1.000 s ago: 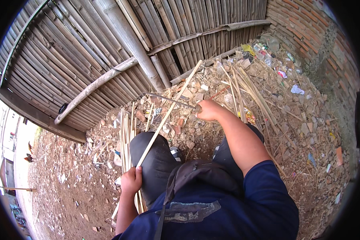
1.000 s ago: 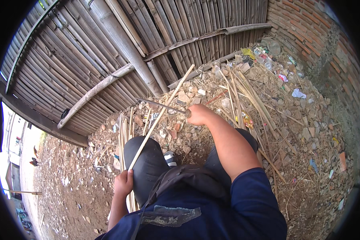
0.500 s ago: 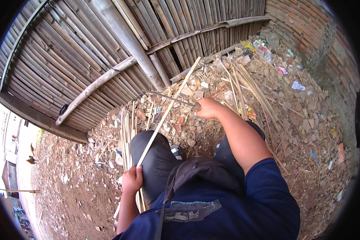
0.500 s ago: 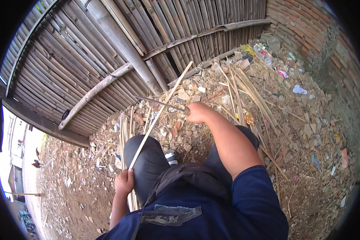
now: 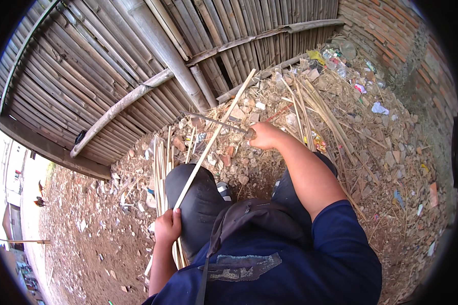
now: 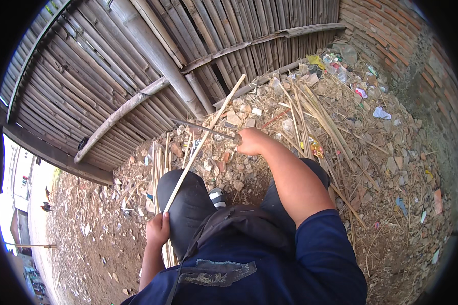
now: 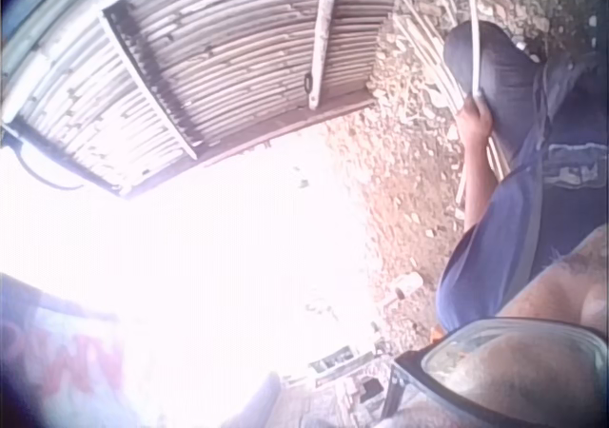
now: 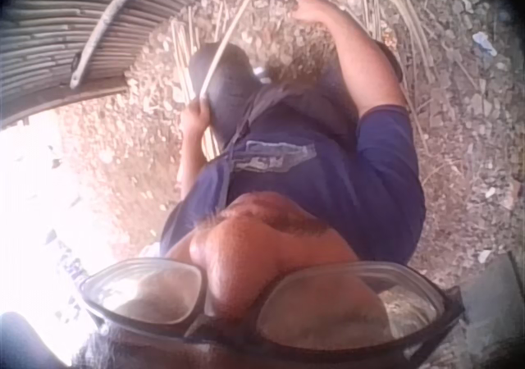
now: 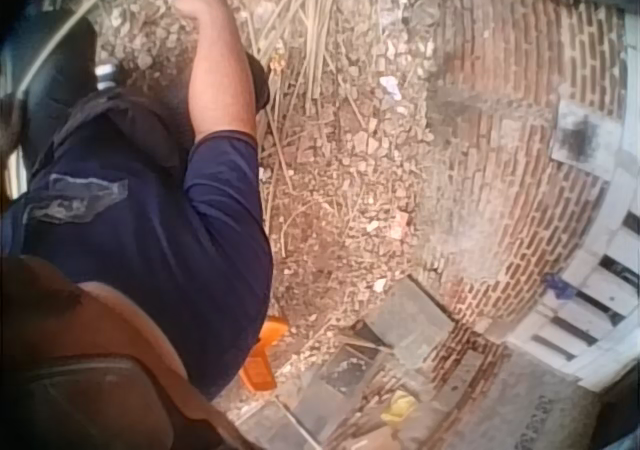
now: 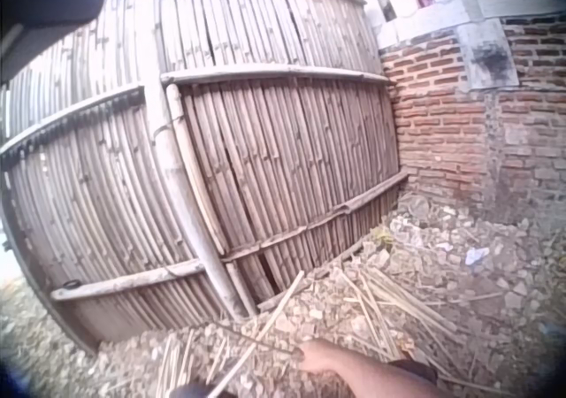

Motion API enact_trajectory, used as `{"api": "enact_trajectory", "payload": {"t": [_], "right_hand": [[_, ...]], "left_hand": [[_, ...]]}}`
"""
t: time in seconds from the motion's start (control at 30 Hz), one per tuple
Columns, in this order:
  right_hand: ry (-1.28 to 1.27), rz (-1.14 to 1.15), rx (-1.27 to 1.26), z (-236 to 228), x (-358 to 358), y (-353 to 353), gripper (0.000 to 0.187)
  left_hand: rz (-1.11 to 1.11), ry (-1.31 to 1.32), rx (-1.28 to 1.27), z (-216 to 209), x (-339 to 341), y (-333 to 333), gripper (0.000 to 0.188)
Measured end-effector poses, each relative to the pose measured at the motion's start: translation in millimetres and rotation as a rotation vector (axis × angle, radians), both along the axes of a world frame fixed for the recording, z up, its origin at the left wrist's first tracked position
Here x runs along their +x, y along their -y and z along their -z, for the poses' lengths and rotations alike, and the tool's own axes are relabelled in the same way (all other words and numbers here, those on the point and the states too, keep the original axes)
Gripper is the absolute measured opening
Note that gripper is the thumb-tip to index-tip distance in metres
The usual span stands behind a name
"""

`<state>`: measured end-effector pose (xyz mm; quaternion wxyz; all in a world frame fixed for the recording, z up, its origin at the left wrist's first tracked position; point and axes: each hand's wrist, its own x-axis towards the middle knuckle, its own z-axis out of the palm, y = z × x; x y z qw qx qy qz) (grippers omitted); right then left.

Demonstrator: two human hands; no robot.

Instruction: The person smooths a thin strip of wood by drawing a blade along its length while holding the strip in place.

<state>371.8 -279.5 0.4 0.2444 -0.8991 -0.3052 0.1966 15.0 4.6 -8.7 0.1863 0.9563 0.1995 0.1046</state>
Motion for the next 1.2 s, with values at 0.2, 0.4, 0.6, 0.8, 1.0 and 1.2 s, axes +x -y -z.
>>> {"api": "enact_trajectory", "payload": {"t": [0.2,0.4,0.6,0.8,1.0,1.2], "right_hand": [[0.02,0.025,0.052,7,1,0,0.04],[0.006,0.022,0.043,6,1,-1,0.041],[-0.025,0.029,0.055,11,3,-1,0.042],[-0.005,0.003,0.035,6,1,0,0.044],[-0.019,-0.012,0.026,9,4,0,0.05],[0.005,-0.004,0.03,13,5,-1,0.048]], "left_hand": [[0.006,0.005,0.005,2,0,-1,0.047],[0.016,0.022,0.001,1,0,-1,0.046],[0.02,0.02,-0.001,5,0,-3,0.045],[0.01,0.008,-0.015,5,0,-3,0.045],[-0.005,-0.013,-0.008,7,-1,-4,0.046],[-0.006,-0.022,-0.017,6,0,-4,0.046]]}}
